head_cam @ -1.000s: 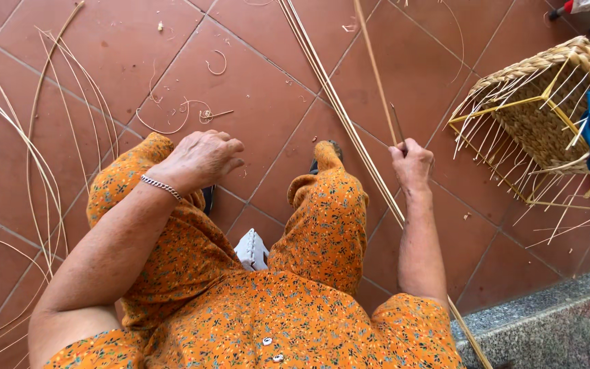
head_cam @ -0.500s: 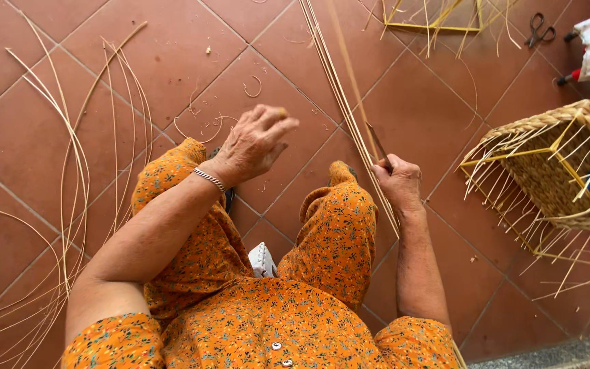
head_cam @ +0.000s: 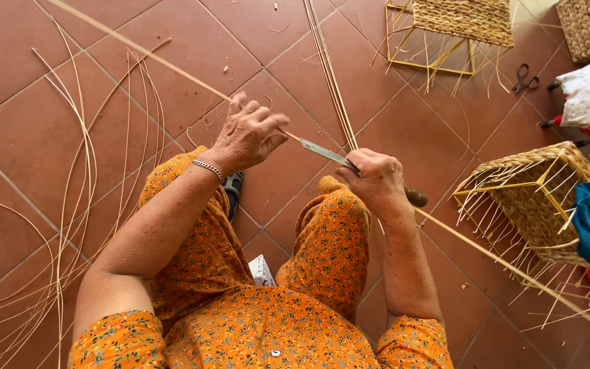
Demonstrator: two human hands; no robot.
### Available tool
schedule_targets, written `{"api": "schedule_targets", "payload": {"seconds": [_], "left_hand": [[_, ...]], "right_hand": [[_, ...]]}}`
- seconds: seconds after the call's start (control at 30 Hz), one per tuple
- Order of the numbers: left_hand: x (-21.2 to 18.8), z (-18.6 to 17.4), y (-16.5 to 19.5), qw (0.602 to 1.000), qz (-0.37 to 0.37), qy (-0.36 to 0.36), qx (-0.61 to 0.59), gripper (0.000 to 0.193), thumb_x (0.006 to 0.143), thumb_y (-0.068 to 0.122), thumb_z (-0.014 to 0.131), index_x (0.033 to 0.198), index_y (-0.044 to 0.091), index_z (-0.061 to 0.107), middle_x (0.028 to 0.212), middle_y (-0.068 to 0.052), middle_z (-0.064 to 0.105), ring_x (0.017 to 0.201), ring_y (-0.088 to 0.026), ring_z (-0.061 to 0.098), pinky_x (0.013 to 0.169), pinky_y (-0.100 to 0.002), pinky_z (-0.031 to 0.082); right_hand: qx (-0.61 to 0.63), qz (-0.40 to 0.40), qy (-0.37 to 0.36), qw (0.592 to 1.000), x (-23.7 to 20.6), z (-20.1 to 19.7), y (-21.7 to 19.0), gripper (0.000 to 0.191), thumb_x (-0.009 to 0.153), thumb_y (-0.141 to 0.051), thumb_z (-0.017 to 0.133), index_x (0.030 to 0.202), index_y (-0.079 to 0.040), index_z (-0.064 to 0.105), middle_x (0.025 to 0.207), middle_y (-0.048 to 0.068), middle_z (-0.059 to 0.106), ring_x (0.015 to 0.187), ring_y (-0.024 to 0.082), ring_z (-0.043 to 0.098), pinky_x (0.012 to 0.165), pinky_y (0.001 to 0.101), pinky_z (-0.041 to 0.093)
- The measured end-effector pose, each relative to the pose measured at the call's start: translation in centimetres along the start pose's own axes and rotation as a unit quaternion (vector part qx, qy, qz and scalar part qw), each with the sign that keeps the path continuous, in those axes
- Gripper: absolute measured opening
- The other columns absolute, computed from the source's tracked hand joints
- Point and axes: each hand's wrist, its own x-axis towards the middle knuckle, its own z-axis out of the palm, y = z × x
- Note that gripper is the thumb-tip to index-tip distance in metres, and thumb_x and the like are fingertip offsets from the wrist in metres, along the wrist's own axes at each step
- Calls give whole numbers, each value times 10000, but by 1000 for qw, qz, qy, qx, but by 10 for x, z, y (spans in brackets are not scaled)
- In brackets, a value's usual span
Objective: The person sits on the floor and splits and shaves long rattan strips with a knife, drawing each strip against the blade to thin and smooth it, then sets finished strips aside and picks up the next one. Woven basket frames are visible nearby.
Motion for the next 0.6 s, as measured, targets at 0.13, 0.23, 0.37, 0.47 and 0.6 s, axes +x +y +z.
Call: {"api": "schedule_targets", "payload": {"seconds": [0.13, 0.23, 0.37, 0.47, 0.6], "left_hand": [[-14, -15, -15, 999, -22, 47, -15, 188, 944, 447, 781, 973, 262, 793, 818, 14, 576, 907, -194, 559, 895, -377, 358], [-23, -32, -33, 992, -103, 4, -67, 178, 938, 450, 760, 964, 282, 813, 799, 43, 603, 914, -187, 568, 932, -395, 364], [-45, -53, -58, 986, -168, -24, 5, 227, 909, 508, 746, 929, 304, 844, 790, 19, 611, 919, -223, 561, 904, -444, 348], [-62, -70, -82, 974, -226, -2, 17, 317, 967, 565, 720, 912, 273, 830, 790, 32, 631, 966, -214, 583, 1025, -532, 286], [-83, -102, -114, 952, -296, 41, 66, 373, 1016, 578, 752, 886, 233, 807, 858, 33, 678, 1034, -242, 591, 1108, -645, 224]], "right_hand": [[-22, -75, 71, 994, 22, -4, -27, 193, 889, -149, 790, 1062, -89, 731, 976, 99, 695, 702, 279, 697, 614, 430, 575], [-42, -116, 112, 986, 36, -8, -43, 343, 869, -88, 761, 1204, -43, 706, 1085, 151, 682, 702, 289, 700, 609, 431, 579], [-9, -134, 163, 978, 45, -7, -51, 298, 925, -57, 733, 1222, -50, 708, 1043, 113, 692, 777, 286, 712, 657, 407, 579], [221, -19, 121, 968, 59, 2, -40, 173, 1038, -126, 696, 1176, -25, 727, 908, 69, 712, 754, 163, 680, 637, 321, 579], [468, 124, 10, 875, 77, 23, -8, 258, 1045, -221, 658, 1054, 18, 755, 718, 78, 703, 490, 38, 474, 403, 232, 344]]}}
